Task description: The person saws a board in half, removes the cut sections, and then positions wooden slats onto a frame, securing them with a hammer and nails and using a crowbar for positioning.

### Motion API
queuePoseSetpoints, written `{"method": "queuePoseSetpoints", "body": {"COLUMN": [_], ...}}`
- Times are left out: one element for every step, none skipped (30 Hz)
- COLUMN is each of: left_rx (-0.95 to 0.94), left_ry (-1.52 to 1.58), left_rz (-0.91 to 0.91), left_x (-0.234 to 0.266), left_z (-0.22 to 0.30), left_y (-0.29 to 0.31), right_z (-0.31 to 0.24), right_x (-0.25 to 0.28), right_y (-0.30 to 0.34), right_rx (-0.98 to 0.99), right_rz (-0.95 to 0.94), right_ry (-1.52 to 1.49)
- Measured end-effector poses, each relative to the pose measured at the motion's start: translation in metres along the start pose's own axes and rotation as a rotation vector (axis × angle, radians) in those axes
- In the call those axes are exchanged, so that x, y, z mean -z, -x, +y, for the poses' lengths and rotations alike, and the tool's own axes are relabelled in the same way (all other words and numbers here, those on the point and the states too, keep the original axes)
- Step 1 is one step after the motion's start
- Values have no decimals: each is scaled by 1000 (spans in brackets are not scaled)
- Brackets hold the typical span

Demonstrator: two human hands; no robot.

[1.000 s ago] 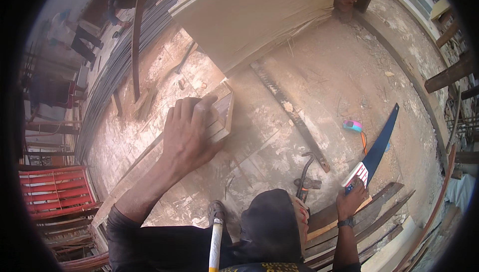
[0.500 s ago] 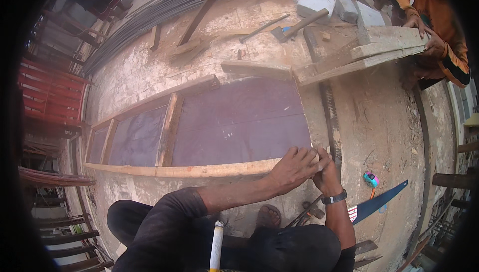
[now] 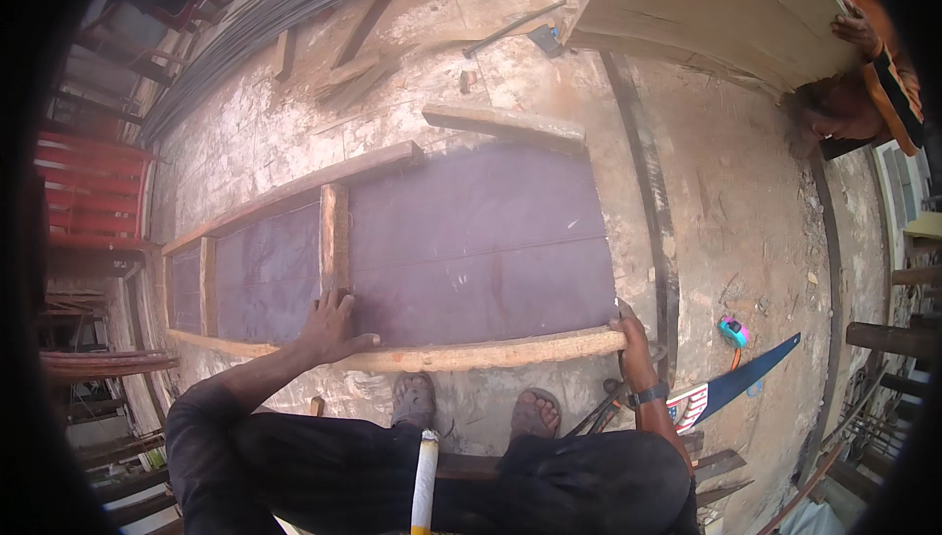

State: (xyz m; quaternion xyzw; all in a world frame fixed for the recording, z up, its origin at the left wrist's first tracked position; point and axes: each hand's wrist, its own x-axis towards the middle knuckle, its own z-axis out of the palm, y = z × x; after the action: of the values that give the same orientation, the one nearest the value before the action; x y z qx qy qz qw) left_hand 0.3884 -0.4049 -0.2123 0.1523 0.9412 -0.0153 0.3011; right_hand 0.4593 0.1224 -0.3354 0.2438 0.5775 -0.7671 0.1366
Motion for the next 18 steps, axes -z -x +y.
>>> {"method": "queuePoseSetpoints", "body": {"left_rx": [63, -97, -236, -368, -291, -271, -255, -257, -237, -217, -215, -214, -223, -251, -238, -225, -214, -210], "left_ry": [-2, -4, -23, -51, 20, 64, 147, 150, 123, 104, 86, 39, -4, -51, -48, -38, -29, 46], "left_rz": [-66, 2, 70, 133, 69, 197, 222, 404, 430, 440, 461, 511, 553, 611, 625, 618, 608, 607], "left_x": [-2, -8, -6, -4, -12, -35, -50, -62, -73, -90, -102, -107, -108, -104, -96, -83, -71, -53], "left_z": [-8, -9, -4, 6, 23, 26, 30, 31, 23, 17, 13, 13, 8, 1, -5, -7, -10, -16], "left_y": [13, 19, 22, 26, 23, 32, 29, 29, 28, 32, 33, 38, 44, 44, 41, 43, 47, 52], "right_z": [2, -1, -4, -12, -24, -24, -25, -18, -6, 5, 9, 2, -12, -23, -32, -40, -47, -69], "right_x": [-1, 2, 3, 4, 8, 6, 12, 20, 25, 28, 29, 22, 9, 1, 2, 6, 8, -27], "right_y": [2, 9, 10, 17, 26, 24, 25, 21, 16, 15, 10, 6, 12, 15, 9, 5, 3, 16], "right_rx": [8, 13, 20, -17, -56, -65, -67, -51, -40, -55, -54, -43, -36, -9, -13, -36, -61, -62], "right_rz": [24, 39, 33, 63, 102, 76, 80, 92, 98, 129, 175, 124, 87, 61, 73, 91, 110, 142], "right_ry": [37, 77, 104, 71, 58, -12, -64, -47, -34, -43, -50, -74, -98, -124, -87, -51, -16, -26]}}
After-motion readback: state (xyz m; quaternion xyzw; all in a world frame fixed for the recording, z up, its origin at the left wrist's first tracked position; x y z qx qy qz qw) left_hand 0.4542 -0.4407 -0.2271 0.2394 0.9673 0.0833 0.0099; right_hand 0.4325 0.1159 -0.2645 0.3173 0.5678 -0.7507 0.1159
